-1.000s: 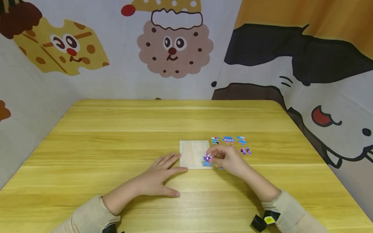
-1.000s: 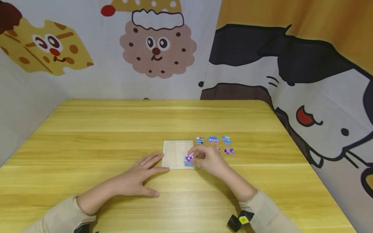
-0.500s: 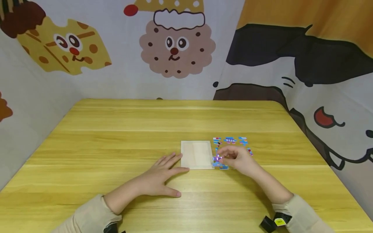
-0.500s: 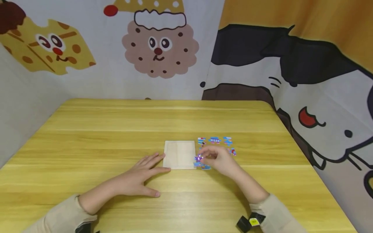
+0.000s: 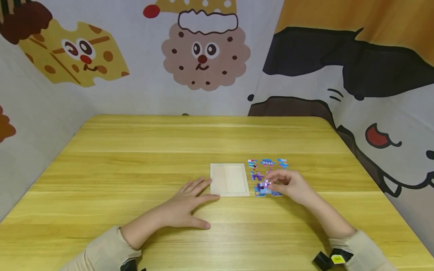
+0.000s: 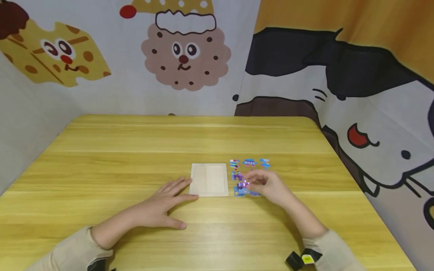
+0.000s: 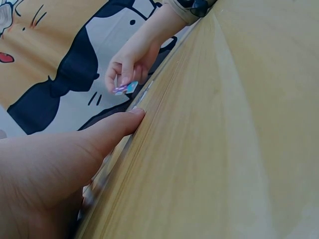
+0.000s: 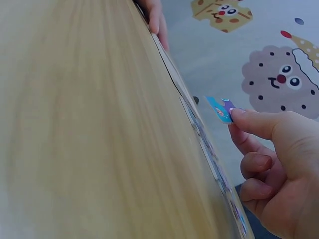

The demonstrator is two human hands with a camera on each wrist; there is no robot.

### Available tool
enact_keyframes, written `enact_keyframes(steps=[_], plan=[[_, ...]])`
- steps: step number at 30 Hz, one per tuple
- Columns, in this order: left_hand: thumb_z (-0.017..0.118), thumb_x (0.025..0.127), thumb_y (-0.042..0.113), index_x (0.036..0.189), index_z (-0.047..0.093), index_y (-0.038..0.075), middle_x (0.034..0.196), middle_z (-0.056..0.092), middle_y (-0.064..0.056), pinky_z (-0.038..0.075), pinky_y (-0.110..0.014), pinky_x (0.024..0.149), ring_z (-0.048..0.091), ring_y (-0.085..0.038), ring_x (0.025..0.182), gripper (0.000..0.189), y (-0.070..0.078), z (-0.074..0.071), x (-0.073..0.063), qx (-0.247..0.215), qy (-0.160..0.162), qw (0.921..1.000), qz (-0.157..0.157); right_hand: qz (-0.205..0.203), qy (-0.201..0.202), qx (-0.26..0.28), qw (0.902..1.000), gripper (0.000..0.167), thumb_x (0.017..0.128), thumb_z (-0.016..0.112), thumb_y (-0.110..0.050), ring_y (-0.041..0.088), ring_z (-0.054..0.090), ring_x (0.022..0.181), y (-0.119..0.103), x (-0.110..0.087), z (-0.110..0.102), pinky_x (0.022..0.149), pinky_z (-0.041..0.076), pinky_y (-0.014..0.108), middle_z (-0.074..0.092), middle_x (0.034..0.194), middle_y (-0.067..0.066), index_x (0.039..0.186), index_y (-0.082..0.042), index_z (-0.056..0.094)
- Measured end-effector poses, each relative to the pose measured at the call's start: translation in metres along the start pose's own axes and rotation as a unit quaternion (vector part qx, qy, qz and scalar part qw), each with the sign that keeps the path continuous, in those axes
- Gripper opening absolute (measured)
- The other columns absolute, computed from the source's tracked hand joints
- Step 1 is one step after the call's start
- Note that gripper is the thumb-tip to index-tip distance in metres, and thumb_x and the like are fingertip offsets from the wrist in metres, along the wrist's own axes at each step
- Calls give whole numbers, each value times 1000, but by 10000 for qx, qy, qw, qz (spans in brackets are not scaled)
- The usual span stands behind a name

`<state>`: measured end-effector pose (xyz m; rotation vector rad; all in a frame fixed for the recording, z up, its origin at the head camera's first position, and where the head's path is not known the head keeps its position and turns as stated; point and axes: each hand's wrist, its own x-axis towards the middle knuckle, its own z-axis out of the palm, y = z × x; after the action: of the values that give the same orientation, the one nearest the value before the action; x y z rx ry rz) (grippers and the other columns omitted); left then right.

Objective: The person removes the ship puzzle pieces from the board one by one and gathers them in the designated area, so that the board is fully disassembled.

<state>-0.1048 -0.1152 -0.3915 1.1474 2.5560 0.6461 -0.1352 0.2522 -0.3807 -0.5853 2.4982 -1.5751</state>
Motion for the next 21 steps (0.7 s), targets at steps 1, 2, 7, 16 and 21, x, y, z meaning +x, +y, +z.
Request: enact_keyframes(steps=[1, 2, 7, 16, 21], plan=[[58, 84, 64, 148, 38, 29, 160, 0, -7, -2, -53, 112, -6, -29, 144, 76, 0, 0, 0, 3, 0, 10000, 1, 7, -2, -7, 10000, 24, 83, 72, -1, 12, 60, 69, 1, -1, -2, 52, 47, 23, 66, 87, 14, 106, 3, 66], [58, 84, 64, 148, 38, 29, 160, 0, -7, -2, -53, 112, -6, -29, 144, 76, 0, 0, 0, 0, 0, 10000, 2, 21, 6, -8, 10000, 23, 83, 72, -1, 12, 61, 69, 2, -3, -4, 52, 47, 24, 66, 87, 15, 106, 3, 66], [58, 84, 64, 148, 38, 29, 160, 0, -7, -2, -53, 112, -6, -29, 144, 76, 1, 0, 1, 35, -3, 10000, 15, 152, 68, -101, 9998, 23, 84, 72, -4, 12, 60, 68, 5, -10, -14, 53, 47, 25, 67, 85, 12, 106, 2, 66], [58, 83, 64, 148, 37, 30, 160, 0, -6, -2, -52, 112, -6, -28, 144, 76, 0, 1, 1, 67, 1, 10000, 15, 296, 60, -244, 9992, 23, 87, 69, -5, 13, 60, 70, 12, -23, -34, 56, 49, 27, 66, 85, 10, 107, 5, 65], [57, 83, 65, 148, 38, 30, 160, 1, -7, -2, -52, 112, -6, -28, 144, 76, -1, 2, 0, 87, 41, 9999, 49, 301, 19, -277, 9992, 22, 87, 68, -3, 13, 60, 71, 16, -26, -45, 58, 50, 27, 66, 85, 9, 107, 5, 65]])
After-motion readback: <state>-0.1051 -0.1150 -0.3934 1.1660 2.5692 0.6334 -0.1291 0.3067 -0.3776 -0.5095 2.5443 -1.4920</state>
